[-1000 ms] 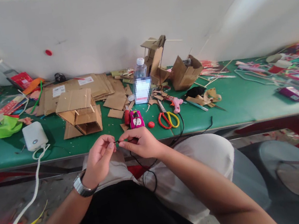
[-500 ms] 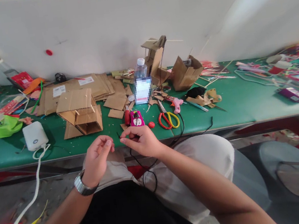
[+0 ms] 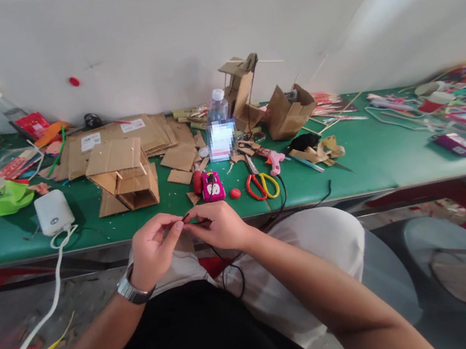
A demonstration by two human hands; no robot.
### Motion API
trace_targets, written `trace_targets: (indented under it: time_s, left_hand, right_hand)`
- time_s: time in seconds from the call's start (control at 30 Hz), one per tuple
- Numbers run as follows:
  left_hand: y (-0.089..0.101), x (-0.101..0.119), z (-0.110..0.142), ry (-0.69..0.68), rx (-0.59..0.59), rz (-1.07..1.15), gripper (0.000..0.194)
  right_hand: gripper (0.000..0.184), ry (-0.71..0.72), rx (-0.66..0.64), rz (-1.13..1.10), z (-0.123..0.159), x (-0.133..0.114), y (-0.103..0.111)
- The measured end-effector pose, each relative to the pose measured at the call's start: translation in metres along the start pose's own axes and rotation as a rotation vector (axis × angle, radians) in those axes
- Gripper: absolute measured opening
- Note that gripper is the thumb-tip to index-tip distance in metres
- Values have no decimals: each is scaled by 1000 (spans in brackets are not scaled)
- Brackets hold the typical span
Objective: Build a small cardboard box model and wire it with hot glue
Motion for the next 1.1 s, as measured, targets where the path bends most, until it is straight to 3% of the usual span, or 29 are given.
trace_targets:
  time_s: [0.2,0.33,0.83,1.1]
  left_hand:
    - [1,-13,-1,152,-5,170,24]
    - [0,-19,-1,195,-22,195,29]
    - [-7,-27,-1,255,-73,366,35]
    - [-7,-25,-1,266,-72,386,35]
  right_hand:
    - [26,-63,32,-229,0,5,0]
    - [23,-82,60,-268,-2,8,0]
    - [23,-117,85,-319,0,10,-2]
    - [27,-31,24,-381,0,4,0]
Point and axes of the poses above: each hand's wrist, its own z-axis away from the middle knuckle, its own y-axis out of the back of the hand, x = y × z, the point moved 5 cm from there along -z, towards the middle knuckle, and after that the axes turned 12 degrees about -x, right-handed, at the moved point
